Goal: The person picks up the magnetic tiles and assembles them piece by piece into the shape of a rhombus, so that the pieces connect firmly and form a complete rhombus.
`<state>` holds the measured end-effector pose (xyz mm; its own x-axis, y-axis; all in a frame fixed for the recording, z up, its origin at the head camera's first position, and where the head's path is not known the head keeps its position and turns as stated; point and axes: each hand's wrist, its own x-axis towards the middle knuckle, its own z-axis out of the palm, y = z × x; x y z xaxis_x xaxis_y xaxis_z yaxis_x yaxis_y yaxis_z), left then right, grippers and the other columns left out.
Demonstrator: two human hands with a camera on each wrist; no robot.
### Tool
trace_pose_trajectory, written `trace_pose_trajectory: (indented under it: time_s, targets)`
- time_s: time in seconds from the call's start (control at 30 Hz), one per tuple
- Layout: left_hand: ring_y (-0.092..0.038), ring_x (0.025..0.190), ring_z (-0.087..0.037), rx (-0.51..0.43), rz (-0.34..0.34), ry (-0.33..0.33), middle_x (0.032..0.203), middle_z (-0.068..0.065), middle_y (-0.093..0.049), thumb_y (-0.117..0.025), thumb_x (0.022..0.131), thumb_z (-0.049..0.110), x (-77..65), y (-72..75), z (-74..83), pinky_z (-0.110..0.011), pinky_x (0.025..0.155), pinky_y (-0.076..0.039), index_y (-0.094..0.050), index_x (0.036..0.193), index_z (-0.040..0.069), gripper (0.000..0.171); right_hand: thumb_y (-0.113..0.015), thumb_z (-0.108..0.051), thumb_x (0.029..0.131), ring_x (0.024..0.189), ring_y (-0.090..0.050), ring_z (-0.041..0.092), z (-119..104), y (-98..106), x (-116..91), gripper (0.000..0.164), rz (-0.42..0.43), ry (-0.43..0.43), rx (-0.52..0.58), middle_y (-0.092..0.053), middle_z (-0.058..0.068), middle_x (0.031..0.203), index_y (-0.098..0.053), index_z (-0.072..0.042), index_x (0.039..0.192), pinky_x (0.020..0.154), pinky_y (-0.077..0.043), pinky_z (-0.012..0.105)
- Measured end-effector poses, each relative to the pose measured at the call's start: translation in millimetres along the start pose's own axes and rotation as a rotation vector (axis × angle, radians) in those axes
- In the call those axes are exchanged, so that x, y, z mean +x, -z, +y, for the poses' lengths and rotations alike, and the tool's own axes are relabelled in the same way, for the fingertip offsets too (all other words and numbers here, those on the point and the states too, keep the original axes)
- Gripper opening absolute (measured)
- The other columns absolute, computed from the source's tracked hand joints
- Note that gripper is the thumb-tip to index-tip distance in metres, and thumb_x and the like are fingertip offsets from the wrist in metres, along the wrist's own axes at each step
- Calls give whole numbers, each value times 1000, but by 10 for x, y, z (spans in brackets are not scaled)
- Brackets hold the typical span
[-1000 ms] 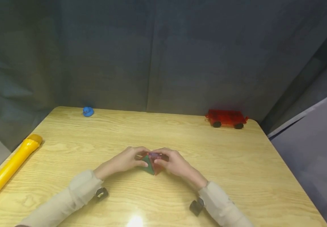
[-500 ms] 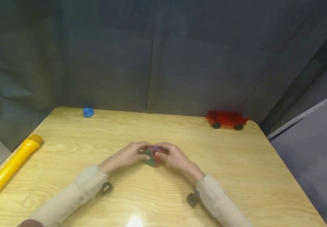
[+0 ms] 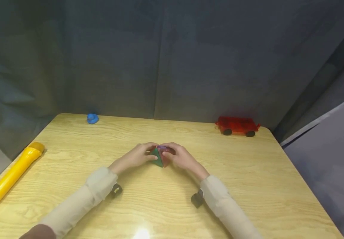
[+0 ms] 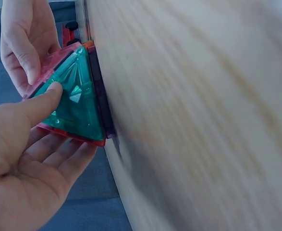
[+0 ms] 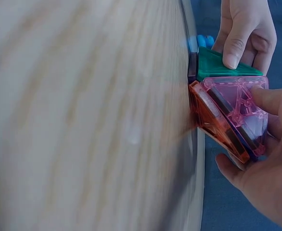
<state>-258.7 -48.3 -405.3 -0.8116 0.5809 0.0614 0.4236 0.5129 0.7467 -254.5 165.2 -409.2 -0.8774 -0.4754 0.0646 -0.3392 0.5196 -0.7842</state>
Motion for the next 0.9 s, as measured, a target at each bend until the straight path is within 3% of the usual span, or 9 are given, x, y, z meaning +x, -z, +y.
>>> trace_pose_trajectory:
  time_s: [0.63,0.9]
  targets:
    - [-60,103,-20,34,13,46,124,-14,-60,-60,94,16,35,19,-19,-36,92,-48,-48,134,0,45,-54,-22,98,104,-58,24,26,10,63,41,16,-24,43,-59,14,122,-50,-6,136,87,-49,39]
    - [-57,114,-24,42,8,68,127,-14,-58,-60,94,18,28,22,-1,-39,99,-44,-47,136,1,47,-47,-34,100,118,-53,31,77,102,-23,45,67,-53,53,-53,15,133,-49,-9,137,97,-44,48]
